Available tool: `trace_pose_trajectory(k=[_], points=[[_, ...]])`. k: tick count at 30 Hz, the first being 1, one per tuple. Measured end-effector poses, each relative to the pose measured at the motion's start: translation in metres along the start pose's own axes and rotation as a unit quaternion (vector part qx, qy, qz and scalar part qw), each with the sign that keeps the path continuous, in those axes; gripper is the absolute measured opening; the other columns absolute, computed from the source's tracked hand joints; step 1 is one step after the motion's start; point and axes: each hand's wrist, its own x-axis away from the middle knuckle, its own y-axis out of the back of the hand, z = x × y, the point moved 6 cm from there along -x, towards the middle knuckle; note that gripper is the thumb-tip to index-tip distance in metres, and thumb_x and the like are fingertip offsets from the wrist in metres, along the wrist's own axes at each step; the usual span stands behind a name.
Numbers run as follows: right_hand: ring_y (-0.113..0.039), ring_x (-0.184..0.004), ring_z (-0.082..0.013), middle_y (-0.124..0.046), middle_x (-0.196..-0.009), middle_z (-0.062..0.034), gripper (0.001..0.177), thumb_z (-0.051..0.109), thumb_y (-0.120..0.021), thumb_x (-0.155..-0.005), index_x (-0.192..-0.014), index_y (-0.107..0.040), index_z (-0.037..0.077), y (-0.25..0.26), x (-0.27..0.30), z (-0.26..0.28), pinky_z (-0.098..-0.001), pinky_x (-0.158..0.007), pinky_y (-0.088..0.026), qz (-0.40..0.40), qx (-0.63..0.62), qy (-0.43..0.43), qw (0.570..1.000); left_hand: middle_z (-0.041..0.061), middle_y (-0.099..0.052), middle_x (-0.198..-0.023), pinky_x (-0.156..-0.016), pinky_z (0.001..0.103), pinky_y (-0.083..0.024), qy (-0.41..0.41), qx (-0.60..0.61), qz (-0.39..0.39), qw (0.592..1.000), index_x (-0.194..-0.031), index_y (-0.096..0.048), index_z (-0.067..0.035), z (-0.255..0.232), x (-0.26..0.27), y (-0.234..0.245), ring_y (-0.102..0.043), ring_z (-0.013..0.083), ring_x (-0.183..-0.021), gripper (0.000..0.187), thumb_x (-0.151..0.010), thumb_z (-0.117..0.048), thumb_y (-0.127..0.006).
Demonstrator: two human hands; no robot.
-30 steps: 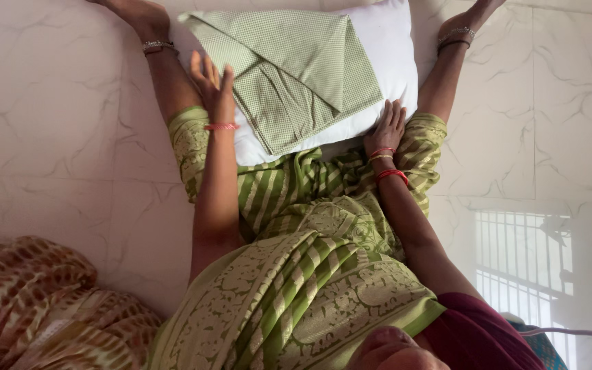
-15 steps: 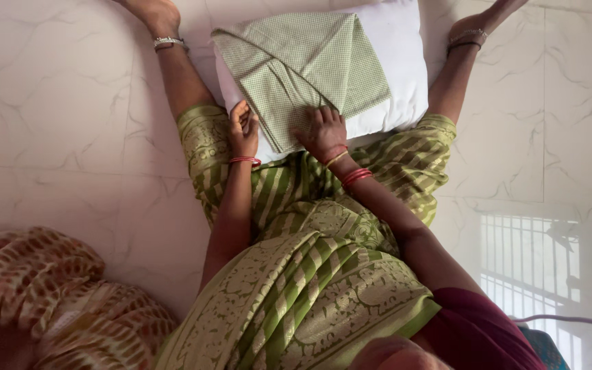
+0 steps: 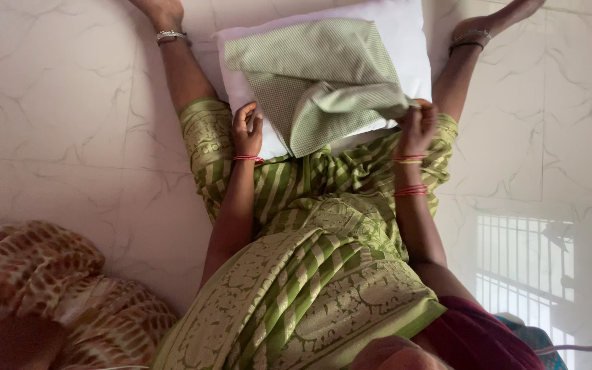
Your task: The person sits on the floor and inserts pillows into pillowcases one by one. She handles a blue patterned pillowcase, a green patterned pillowcase, and a pink patterned pillowcase, smoothing each after insertion.
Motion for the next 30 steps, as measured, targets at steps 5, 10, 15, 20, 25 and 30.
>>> trace_pose_trajectory(k=[5, 10, 15, 20, 25, 30], points=[[-0.059, -0.081, -0.0062, -0.067, -0.098, -0.0018, 0.01, 0.001, -0.056, -0.112, -0.116, -0.065, 0.002, 0.025, 0.008, 0.079, -0.0203, -0.071, -0.051, 0.054, -0.005, 0.089, 0.995, 0.008, -0.07, -0.108, -0.095, 0.038, -0.053, -0.202, -0.13, -0.048, 0.97, -0.1, -0.071, -0.008, -0.089, 0.012, -0.008, -0.067, 0.024, -0.107, 0.01, -0.09, -0.009, -0.073], [-0.057, -0.083, -0.0055, -0.066, -0.099, -0.0004, 0.011, 0.005, -0.06, -0.113, -0.122, -0.066, 0.001, 0.002, 0.044, 0.132, -0.0192, -0.076, -0.048, 0.155, 0.118, 0.141, 0.971, 0.005, -0.076, -0.104, -0.086, 0.034, -0.057, -0.132, -0.084, 0.2, 0.967, -0.109, -0.076, -0.01, -0.118, 0.053, -0.094, -0.071, 0.0179, -0.089, 0.012, -0.098, -0.012, -0.071], [-0.068, -0.08, -0.0123, -0.074, -0.094, -0.0053, 0.017, 0.013, -0.08, -0.104, -0.103, -0.069, -0.001, -0.026, 0.091, 0.21, -0.0222, -0.066, -0.051, 0.224, 0.228, 0.279, 0.906, 0.018, -0.066, -0.118, -0.1, 0.047, -0.045, -0.225, -0.119, 0.146, 0.956, -0.12, -0.071, -0.002, -0.187, 0.061, -0.102, -0.059, 0.0349, -0.113, 0.035, -0.092, -0.022, -0.074], [-0.053, -0.058, -0.0118, -0.07, -0.083, -0.0102, 0.026, 0.019, -0.081, -0.097, -0.09, -0.067, -0.002, -0.022, 0.113, 0.242, -0.0262, -0.052, -0.036, 0.25, 0.161, 0.337, 0.893, 0.021, -0.064, -0.119, -0.105, 0.054, -0.039, -0.238, -0.189, 0.112, 0.946, -0.119, -0.066, -0.004, -0.178, 0.066, -0.122, -0.056, 0.0404, -0.115, 0.049, -0.082, -0.034, -0.075], [-0.047, -0.056, -0.0134, -0.059, -0.069, -0.005, 0.023, 0.018, -0.075, -0.096, -0.089, -0.061, 0.001, 0.03, 0.115, 0.266, -0.0308, -0.05, -0.035, 0.193, -0.002, 0.432, 0.881, 0.014, -0.07, -0.11, -0.107, 0.044, -0.05, -0.101, -0.319, 0.323, 0.885, -0.115, -0.07, -0.01, -0.049, 0.095, -0.157, -0.064, 0.0301, -0.111, 0.031, -0.1, -0.037, -0.064], [-0.049, -0.058, -0.0187, -0.056, -0.076, -0.0096, 0.035, 0.022, -0.082, -0.101, -0.097, -0.057, -0.002, 0.089, 0.109, 0.273, -0.0326, -0.053, -0.039, 0.014, 0.066, 0.456, 0.888, 0.013, -0.066, -0.104, -0.085, 0.046, -0.053, -0.08, -0.136, 0.535, 0.83, -0.114, -0.064, -0.002, 0.01, 0.153, -0.171, -0.065, 0.0281, -0.088, 0.028, -0.101, -0.025, -0.054]])
